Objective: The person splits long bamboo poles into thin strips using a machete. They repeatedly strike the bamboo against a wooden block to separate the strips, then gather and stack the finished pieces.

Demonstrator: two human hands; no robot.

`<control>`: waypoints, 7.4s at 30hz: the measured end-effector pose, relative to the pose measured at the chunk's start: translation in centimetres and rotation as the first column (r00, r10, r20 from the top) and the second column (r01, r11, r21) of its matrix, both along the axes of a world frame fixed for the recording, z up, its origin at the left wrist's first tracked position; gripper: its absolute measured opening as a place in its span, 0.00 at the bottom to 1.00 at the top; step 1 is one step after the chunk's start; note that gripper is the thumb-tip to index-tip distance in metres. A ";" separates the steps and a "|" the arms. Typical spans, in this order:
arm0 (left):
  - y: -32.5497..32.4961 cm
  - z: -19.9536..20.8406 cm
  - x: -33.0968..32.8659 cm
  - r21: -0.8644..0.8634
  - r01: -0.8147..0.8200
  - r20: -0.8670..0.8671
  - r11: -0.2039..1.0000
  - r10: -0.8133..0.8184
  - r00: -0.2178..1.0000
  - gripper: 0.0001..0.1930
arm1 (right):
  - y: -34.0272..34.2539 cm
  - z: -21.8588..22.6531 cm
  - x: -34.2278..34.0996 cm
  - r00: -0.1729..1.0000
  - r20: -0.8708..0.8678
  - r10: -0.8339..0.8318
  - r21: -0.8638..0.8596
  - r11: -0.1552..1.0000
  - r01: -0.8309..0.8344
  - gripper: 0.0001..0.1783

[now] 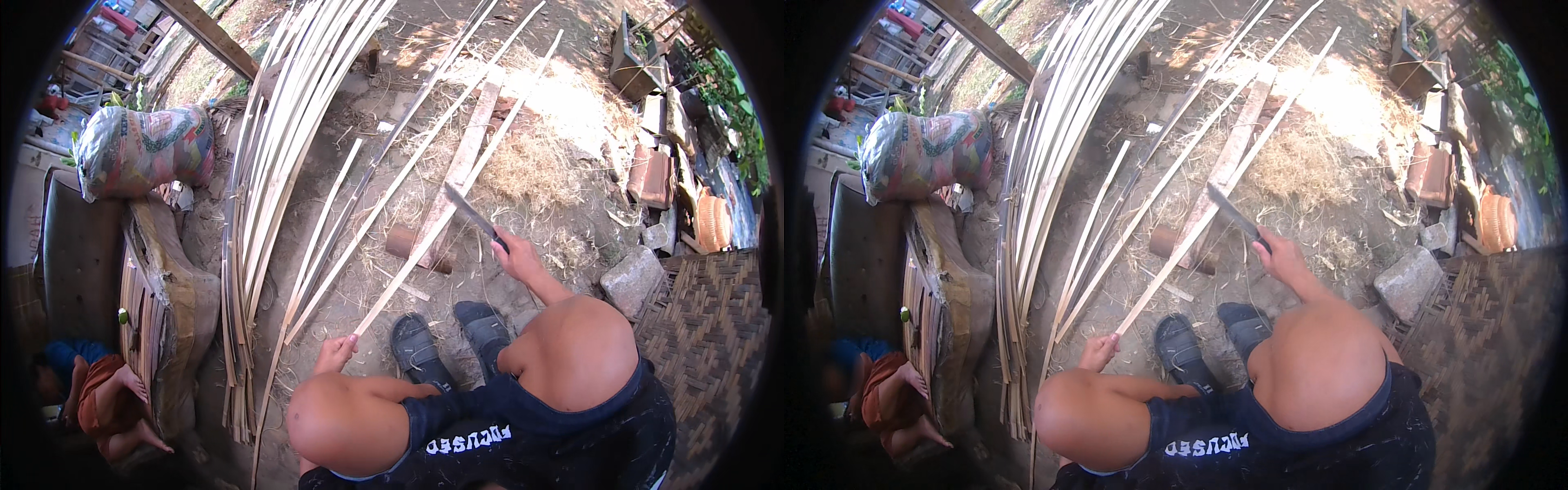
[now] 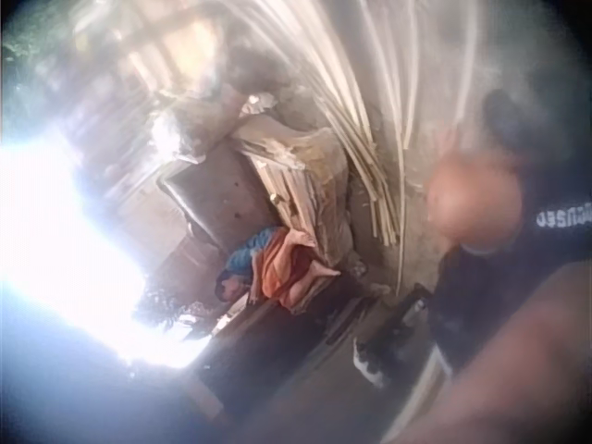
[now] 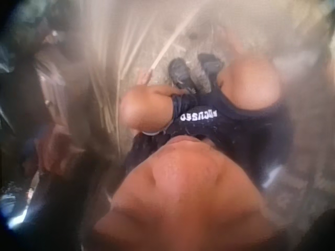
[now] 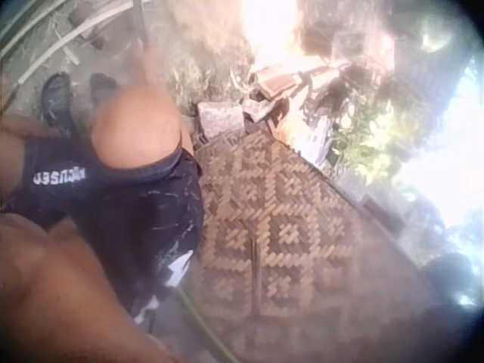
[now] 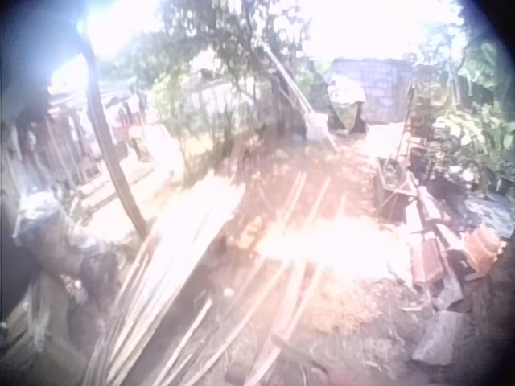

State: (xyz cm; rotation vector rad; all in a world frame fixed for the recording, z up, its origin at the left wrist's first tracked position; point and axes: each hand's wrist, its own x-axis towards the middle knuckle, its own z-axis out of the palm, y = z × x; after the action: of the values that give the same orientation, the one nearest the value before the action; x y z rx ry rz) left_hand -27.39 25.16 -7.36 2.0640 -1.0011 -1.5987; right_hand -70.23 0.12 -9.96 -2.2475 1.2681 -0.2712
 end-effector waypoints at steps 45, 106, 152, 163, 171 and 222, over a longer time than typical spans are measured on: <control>-9.1 -1.0 -9.6 -0.281 0.381 0.558 0.881 -0.173 0.811 0.15 | 5.2 3.3 4.6 0.954 -0.059 0.294 0.107 0.952 -0.287 0.26; -5.2 -0.5 -5.8 -0.291 0.275 0.360 0.916 -0.161 0.919 0.22 | -8.6 0.6 -4.9 0.878 -0.053 -0.475 -0.019 0.880 0.475 0.22; -7.2 7.1 -7.9 -0.358 0.086 0.438 0.930 0.086 0.895 0.19 | -8.1 -0.9 -5.2 0.833 -0.073 -0.549 0.170 0.816 0.553 0.27; 4.9 1.1 -2.3 -0.054 -0.040 0.379 0.998 0.058 0.924 0.18 | -5.9 3.5 -5.4 0.896 0.157 -0.416 0.026 0.908 0.418 0.28; -1.8 -1.6 -5.7 -0.358 0.143 0.463 0.923 0.042 0.885 0.16 | -0.9 1.5 0.0 0.999 -0.034 -0.033 0.056 0.998 0.035 0.29; -7.4 -2.1 -3.6 -0.133 0.036 -0.081 0.990 -0.047 0.996 0.20 | 3.1 4.1 5.4 0.949 -0.078 0.306 0.115 0.948 -0.296 0.24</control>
State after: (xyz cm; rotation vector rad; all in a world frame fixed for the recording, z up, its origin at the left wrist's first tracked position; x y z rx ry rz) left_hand -31.00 17.75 -9.43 1.8854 -1.0956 -1.5813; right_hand -64.79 3.18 -5.83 -2.3472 0.9401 0.0157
